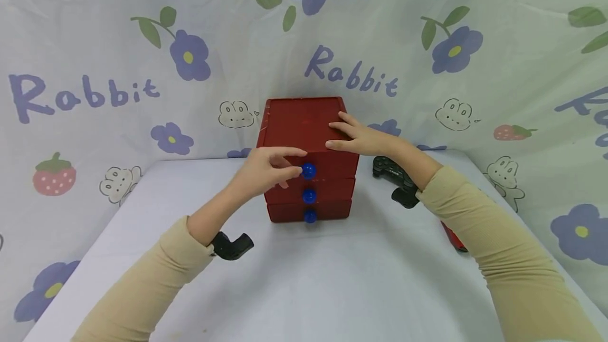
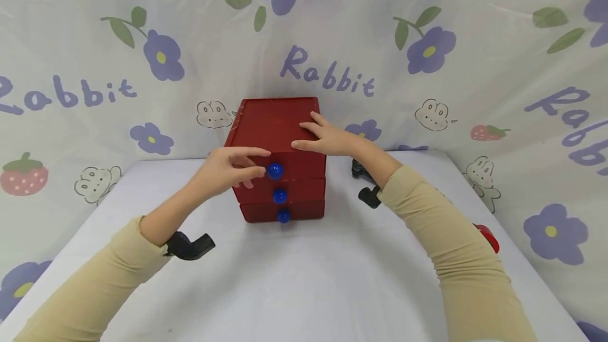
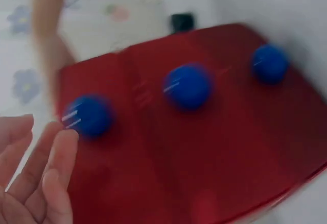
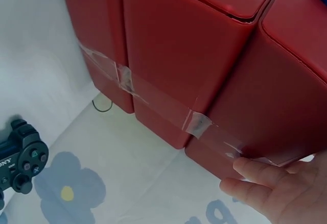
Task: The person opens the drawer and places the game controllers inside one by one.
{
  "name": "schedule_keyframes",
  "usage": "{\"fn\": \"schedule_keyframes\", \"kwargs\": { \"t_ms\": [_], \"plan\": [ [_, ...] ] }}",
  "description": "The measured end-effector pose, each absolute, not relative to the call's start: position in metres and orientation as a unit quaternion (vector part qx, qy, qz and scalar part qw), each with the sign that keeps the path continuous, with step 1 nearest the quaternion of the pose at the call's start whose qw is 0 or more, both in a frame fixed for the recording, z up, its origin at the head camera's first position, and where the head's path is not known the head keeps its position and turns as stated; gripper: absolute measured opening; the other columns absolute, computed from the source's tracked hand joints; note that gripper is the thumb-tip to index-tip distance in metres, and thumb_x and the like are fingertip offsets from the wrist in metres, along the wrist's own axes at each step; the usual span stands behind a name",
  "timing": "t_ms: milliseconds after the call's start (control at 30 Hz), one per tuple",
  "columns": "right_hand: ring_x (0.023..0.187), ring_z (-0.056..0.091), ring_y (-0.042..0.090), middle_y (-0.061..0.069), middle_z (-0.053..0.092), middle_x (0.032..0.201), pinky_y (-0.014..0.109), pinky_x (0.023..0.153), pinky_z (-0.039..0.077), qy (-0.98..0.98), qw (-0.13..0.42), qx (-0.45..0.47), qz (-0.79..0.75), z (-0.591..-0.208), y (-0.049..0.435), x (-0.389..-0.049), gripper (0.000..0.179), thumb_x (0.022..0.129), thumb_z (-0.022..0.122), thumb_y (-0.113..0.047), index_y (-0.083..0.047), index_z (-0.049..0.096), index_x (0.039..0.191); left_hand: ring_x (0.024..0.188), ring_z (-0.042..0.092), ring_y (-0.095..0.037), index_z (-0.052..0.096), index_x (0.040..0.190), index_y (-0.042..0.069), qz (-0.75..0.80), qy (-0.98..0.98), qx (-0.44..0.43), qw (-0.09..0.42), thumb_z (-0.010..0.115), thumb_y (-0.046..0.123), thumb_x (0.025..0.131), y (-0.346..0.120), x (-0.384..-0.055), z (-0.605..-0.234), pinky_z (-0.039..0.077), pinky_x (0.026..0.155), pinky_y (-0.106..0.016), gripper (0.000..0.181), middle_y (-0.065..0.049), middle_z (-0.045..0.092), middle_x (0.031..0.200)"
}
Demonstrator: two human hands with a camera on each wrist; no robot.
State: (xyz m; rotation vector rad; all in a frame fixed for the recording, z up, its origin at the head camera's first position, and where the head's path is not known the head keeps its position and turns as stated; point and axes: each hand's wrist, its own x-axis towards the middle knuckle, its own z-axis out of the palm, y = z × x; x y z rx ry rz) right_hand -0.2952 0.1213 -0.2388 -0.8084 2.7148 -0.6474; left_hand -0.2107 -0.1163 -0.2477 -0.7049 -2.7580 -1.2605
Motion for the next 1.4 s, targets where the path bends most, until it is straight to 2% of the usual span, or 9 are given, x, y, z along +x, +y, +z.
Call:
{"fn": "schedule_keyframes", "kwargs": {
  "t_ms": [167,267,333,433,667,900,1033,1167,1400],
  "plan": [
    [0.126,-0.002,0.024,-0.001,-0.011,0.138,0.048,0.095,0.018,0.926,0.121,-0.278,-0.227,-0.239,0.124,-0.296,0.075,0.074,0.039,-0.061,-0.021,0.016,0.133,0.078,0.055,-0.012,0.054,0.109,0.023,-0.333,-0.909,-0.223,0.113,0.061,0.034,0.073,-0.134,-0.216,-0.213,0.044,0.06,-0.03,0.039,0.0,0.062,0.088],
    [0.126,-0.002,0.023,-0.001,-0.011,0.138,0.049,0.095,0.017,0.925,0.122,-0.278,-0.23,-0.239,0.124,-0.297,0.075,0.074,0.039,-0.061,-0.021,0.015,0.133,0.098,0.047,-0.017,0.048,0.116,0.024,-0.294,-0.923,-0.227,0.105,0.061,0.041,0.071,-0.145,-0.229,-0.207,0.04,0.076,-0.038,0.05,0.0,0.054,0.108],
    [0.126,-0.002,0.023,-0.001,-0.011,0.138,0.049,0.095,0.017,0.924,0.123,-0.277,-0.232,-0.24,0.124,-0.297,0.076,0.073,0.039,-0.061,-0.021,0.016,0.133,0.111,0.038,-0.02,0.043,0.12,0.023,-0.273,-0.93,-0.233,0.084,0.059,0.046,0.069,-0.152,-0.239,-0.208,0.033,0.085,-0.045,0.058,-0.002,0.044,0.121],
    [0.126,-0.002,0.023,-0.002,-0.011,0.138,0.049,0.095,0.017,0.924,0.123,-0.276,-0.232,-0.24,0.123,-0.298,0.077,0.073,0.039,-0.062,-0.021,0.016,0.133,0.12,0.024,-0.022,0.036,0.125,0.024,-0.265,-0.936,-0.228,0.048,0.058,0.051,0.067,-0.161,-0.253,-0.216,0.022,0.09,-0.052,0.067,-0.001,0.03,0.131],
    [0.126,-0.002,0.022,-0.002,-0.011,0.138,0.048,0.095,0.017,0.925,0.123,-0.275,-0.231,-0.241,0.122,-0.298,0.076,0.073,0.039,-0.061,-0.022,0.015,0.133,0.125,0.01,-0.023,0.024,0.13,0.023,-0.301,-0.931,-0.206,-0.021,0.056,0.049,0.07,-0.173,-0.278,-0.236,0.015,0.092,-0.055,0.073,-0.003,0.015,0.137],
    [0.126,-0.003,0.022,-0.002,-0.011,0.138,0.048,0.095,0.017,0.924,0.123,-0.277,-0.234,-0.242,0.124,-0.299,0.076,0.073,0.039,-0.062,-0.022,0.015,0.133,0.126,-0.004,-0.016,0.022,0.13,0.03,-0.355,-0.908,-0.208,-0.079,0.054,0.046,0.074,-0.181,-0.282,-0.247,0.011,0.093,-0.055,0.066,0.007,0.003,0.138],
    [0.126,-0.004,0.02,-0.003,-0.011,0.138,0.048,0.096,0.016,0.924,0.122,-0.276,-0.233,-0.243,0.124,-0.299,0.076,0.073,0.038,-0.063,-0.023,0.015,0.133,0.125,0.002,-0.022,0.021,0.13,0.031,-0.389,-0.891,-0.219,-0.086,0.052,0.041,0.077,-0.184,-0.279,-0.253,0.012,0.094,-0.053,0.063,0.008,0.002,0.138],
    [0.126,-0.004,0.02,-0.004,-0.012,0.138,0.048,0.096,0.015,0.923,0.121,-0.276,-0.24,-0.242,0.123,-0.298,0.076,0.073,0.038,-0.062,-0.023,0.014,0.133,0.124,0.01,-0.027,0.022,0.13,0.026,-0.416,-0.877,-0.229,-0.076,0.051,0.034,0.079,-0.182,-0.272,-0.253,0.014,0.095,-0.05,0.06,0.005,0.003,0.139],
    [0.126,0.003,0.024,0.002,-0.004,0.139,0.05,0.095,0.016,0.922,0.098,-0.271,-0.257,-0.24,0.123,-0.291,0.074,0.075,0.041,-0.058,-0.018,0.018,0.133,0.123,0.012,-0.031,0.025,0.13,0.016,-0.471,-0.85,-0.221,-0.081,0.048,0.025,0.082,-0.175,-0.255,-0.248,0.018,0.093,-0.051,0.054,0.001,0.0,0.139]
  ]
}}
